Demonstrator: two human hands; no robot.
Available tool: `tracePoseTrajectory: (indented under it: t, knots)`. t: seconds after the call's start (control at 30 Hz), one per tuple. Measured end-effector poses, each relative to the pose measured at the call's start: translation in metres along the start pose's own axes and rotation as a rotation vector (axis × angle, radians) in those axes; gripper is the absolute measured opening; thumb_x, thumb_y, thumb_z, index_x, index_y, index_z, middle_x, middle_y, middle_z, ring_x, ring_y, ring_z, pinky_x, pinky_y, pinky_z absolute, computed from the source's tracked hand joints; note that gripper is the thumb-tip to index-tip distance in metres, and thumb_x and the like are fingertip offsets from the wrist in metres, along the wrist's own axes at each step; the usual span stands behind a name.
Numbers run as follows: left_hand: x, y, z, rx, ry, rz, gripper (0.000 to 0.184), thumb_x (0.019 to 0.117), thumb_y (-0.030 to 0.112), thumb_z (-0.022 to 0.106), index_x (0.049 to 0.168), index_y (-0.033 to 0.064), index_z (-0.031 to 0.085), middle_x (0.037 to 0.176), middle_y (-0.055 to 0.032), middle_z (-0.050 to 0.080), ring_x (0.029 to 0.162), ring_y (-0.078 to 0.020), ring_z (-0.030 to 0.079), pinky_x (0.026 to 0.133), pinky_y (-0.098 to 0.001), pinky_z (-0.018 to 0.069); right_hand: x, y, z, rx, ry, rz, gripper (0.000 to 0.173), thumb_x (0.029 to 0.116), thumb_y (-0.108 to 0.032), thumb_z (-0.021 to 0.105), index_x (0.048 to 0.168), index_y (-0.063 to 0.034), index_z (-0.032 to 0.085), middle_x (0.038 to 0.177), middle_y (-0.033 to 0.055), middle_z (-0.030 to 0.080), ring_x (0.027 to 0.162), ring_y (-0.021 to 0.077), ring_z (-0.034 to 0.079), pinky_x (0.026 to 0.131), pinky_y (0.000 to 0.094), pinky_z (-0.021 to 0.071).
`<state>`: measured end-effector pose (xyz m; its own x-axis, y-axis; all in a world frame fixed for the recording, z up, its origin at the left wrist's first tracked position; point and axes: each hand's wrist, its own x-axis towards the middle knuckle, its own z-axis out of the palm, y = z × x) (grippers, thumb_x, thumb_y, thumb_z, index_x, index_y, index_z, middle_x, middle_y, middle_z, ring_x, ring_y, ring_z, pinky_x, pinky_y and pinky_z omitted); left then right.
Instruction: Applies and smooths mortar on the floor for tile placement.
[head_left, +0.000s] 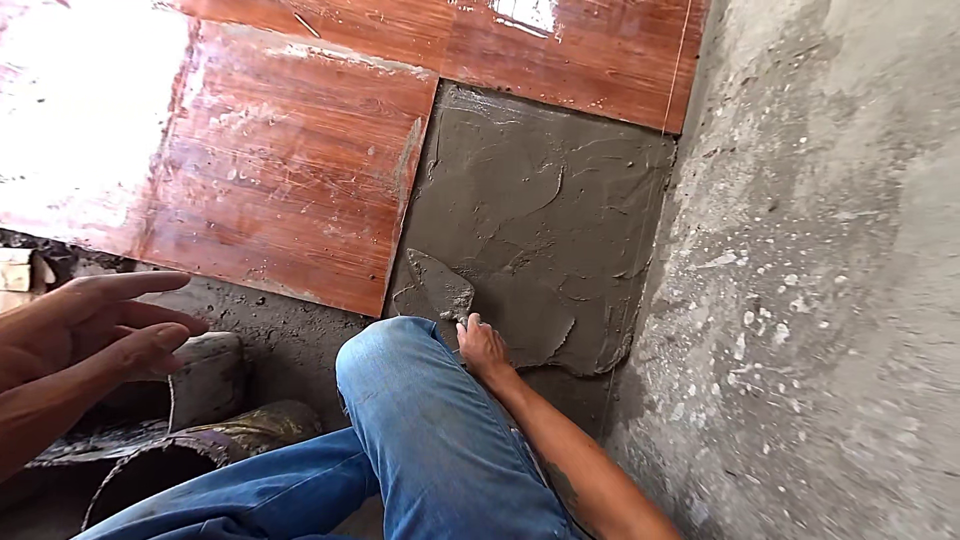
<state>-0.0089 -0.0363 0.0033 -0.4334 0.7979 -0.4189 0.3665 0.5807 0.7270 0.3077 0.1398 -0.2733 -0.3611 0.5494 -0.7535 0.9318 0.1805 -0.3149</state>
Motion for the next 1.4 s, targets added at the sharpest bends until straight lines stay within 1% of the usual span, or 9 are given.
tracePoseTrajectory:
  t: [0.27, 0.4, 0.53, 0.67, 0.8, 0.9, 1.17, 1.3, 1.4]
  knots:
    - [0.012, -0.031, -0.014, -0.022, -0.077, 0.057, 0.06, 0.0969, 0.033, 0.066, 0.149, 0.0085, 0.047, 0.108, -0.0109, 0.075, 0.078, -0.0181, 0.074, 0.068, -0.0306, 0.0631, -0.011, 0.07, -0.032, 0.086, 0.242, 0.253, 0.046, 0.1094, -0.039, 0.04, 0.129, -0.0024, 0.059, 0.109, 0.0186, 0.073, 0.105, 0.0347, 0.072, 0.09, 0.0534, 0.0567]
    - [-0.004, -0.005, 0.006, -0.018, 0.047, -0.01, 0.054, 0.0955, 0.03, 0.062, 0.143, 0.0082, 0.051, 0.102, -0.0073, 0.075, 0.076, -0.015, 0.072, 0.068, -0.0271, 0.0613, -0.041, 0.101, -0.037, 0.157, 0.252, 0.333, 0.044, 0.1095, -0.038, 0.043, 0.126, -0.0004, 0.06, 0.106, 0.0204, 0.072, 0.104, 0.0354, 0.071, 0.091, 0.0538, 0.0557]
    - [-0.009, 0.003, 0.007, -0.005, 0.049, -0.026, 0.054, 0.0968, 0.034, 0.063, 0.143, 0.0086, 0.051, 0.104, -0.0083, 0.075, 0.077, -0.0152, 0.073, 0.071, -0.028, 0.0617, -0.065, 0.095, -0.04, 0.252, 0.278, 0.236, 0.043, 0.1083, -0.037, 0.046, 0.125, 0.0001, 0.059, 0.097, 0.0192, 0.071, 0.094, 0.0348, 0.071, 0.085, 0.0538, 0.0561]
    - [-0.015, 0.01, 0.01, -0.008, 0.077, -0.044, 0.054, 0.0964, 0.029, 0.062, 0.143, 0.0058, 0.05, 0.099, -0.0073, 0.075, 0.074, -0.0127, 0.072, 0.069, -0.0254, 0.0603, -0.023, 0.052, -0.029, 0.398, 0.143, 0.049, 0.043, 0.1064, -0.035, 0.05, 0.13, 0.0014, 0.054, 0.099, 0.0178, 0.069, 0.081, 0.0288, 0.072, 0.076, 0.0479, 0.061]
    - [-0.019, 0.01, 0.009, -0.002, 0.084, -0.049, 0.055, 0.096, 0.033, 0.062, 0.143, 0.0073, 0.05, 0.097, -0.0063, 0.075, 0.073, -0.0118, 0.071, 0.067, -0.0243, 0.0591, 0.015, -0.002, -0.019, 0.368, 0.085, -0.037, 0.042, 0.1062, -0.032, 0.052, 0.13, 0.0025, 0.057, 0.111, 0.0208, 0.069, 0.105, 0.032, 0.069, 0.094, 0.0495, 0.0543]
    - [-0.019, 0.015, 0.011, 0.014, 0.08, -0.055, 0.055, 0.0964, 0.032, 0.061, 0.144, 0.0055, 0.05, 0.1, -0.0079, 0.075, 0.073, -0.0133, 0.071, 0.068, -0.0259, 0.0597, 0.022, -0.02, -0.018, 0.285, 0.096, 0.004, 0.04, 0.1076, -0.033, 0.05, 0.131, 0.0, 0.055, 0.114, 0.0187, 0.07, 0.112, 0.0303, 0.068, 0.097, 0.0472, 0.0534]
    - [-0.01, 0.008, 0.009, -0.003, 0.042, -0.052, 0.052, 0.0982, 0.028, 0.06, 0.144, 0.0056, 0.05, 0.106, -0.0099, 0.075, 0.075, -0.016, 0.073, 0.068, -0.0268, 0.0606, 0.02, 0.029, -0.053, 0.346, 0.258, 0.286, 0.041, 0.1093, -0.032, 0.045, 0.138, -0.0027, 0.049, 0.118, 0.0195, 0.07, 0.114, 0.0317, 0.069, 0.098, 0.049, 0.0538]
    - [-0.005, 0.009, 0.001, -0.001, -0.049, -0.053, 0.052, 0.1003, 0.028, 0.061, 0.146, 0.0061, 0.048, 0.112, -0.0129, 0.075, 0.08, -0.0206, 0.075, 0.071, -0.031, 0.0635, 0.008, 0.057, -0.043, 0.433, 0.261, 0.353, 0.043, 0.1093, -0.033, 0.045, 0.139, -0.0025, 0.048, 0.115, 0.0201, 0.07, 0.103, 0.0323, 0.071, 0.089, 0.0502, 0.0566]
    - [-0.005, 0.004, -0.002, -0.007, -0.047, -0.031, 0.057, 0.0972, 0.033, 0.066, 0.146, 0.0085, 0.05, 0.111, -0.0104, 0.076, 0.078, -0.0187, 0.075, 0.07, -0.0289, 0.0636, -0.019, 0.082, -0.039, 0.56, 0.24, 0.293, 0.042, 0.1092, -0.036, 0.045, 0.131, -0.001, 0.051, 0.095, 0.0176, 0.067, 0.074, 0.0293, 0.069, 0.069, 0.0485, 0.0589]
